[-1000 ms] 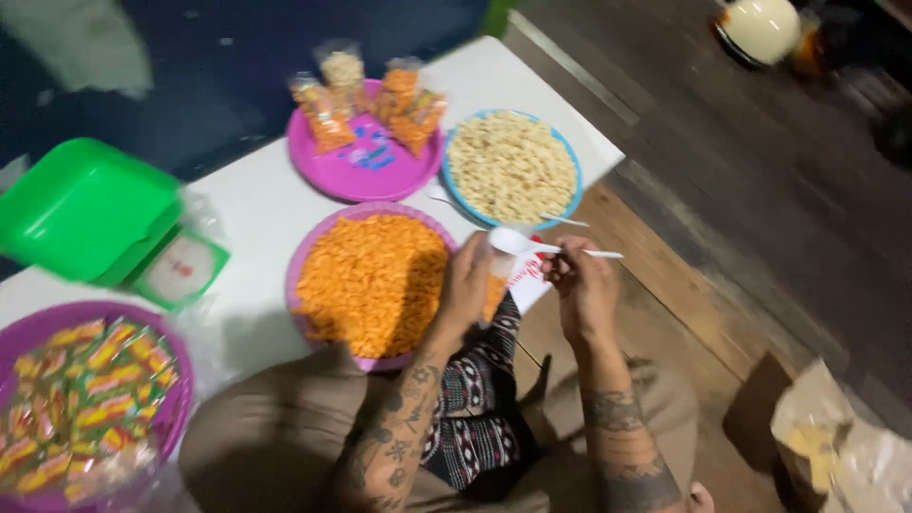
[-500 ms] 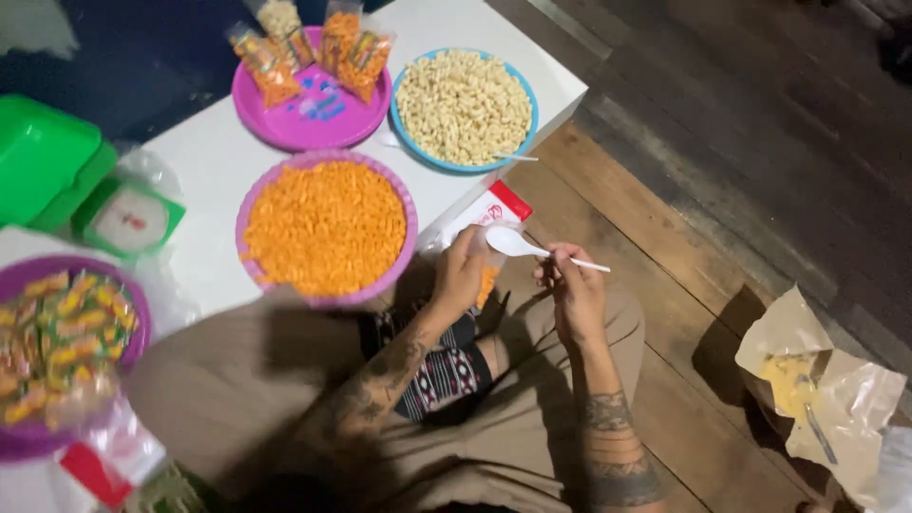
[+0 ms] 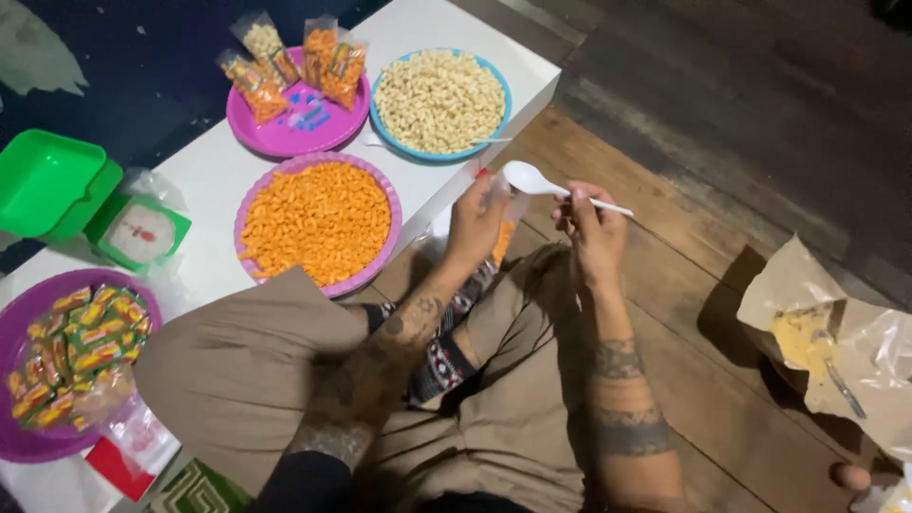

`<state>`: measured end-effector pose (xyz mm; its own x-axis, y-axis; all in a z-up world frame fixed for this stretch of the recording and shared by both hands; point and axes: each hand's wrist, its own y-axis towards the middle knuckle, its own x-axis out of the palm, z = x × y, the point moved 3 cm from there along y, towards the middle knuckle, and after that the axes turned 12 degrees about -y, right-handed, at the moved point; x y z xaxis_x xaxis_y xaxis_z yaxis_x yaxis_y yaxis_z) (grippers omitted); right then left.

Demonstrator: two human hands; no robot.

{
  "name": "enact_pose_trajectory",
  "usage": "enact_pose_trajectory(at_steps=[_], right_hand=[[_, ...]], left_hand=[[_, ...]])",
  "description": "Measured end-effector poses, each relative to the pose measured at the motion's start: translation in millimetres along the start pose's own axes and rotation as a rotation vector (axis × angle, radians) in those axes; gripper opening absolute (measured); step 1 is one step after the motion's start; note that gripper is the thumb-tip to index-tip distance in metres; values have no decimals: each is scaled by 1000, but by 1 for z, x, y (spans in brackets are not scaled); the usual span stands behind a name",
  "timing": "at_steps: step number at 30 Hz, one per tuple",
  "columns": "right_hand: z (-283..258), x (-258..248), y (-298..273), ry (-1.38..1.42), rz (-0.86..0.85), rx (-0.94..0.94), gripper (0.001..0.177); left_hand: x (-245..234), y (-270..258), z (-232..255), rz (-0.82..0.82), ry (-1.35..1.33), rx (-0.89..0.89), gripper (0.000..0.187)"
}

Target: Packing orange snacks into small plastic bags using a spoon and a weighing scale.

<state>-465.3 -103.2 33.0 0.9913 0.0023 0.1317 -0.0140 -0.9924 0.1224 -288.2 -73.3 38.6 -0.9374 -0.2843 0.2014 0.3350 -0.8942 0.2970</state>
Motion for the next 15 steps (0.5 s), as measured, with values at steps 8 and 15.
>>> enact_pose_trajectory(at_steps=[8,15], right_hand=[[46,51,105,12,-131,88,21],[114,73,114,82,-182,198,21]], left_hand=[[-40,91,-61,25,-41,-17,16],[-70,95,-65,26,28,-170,19]])
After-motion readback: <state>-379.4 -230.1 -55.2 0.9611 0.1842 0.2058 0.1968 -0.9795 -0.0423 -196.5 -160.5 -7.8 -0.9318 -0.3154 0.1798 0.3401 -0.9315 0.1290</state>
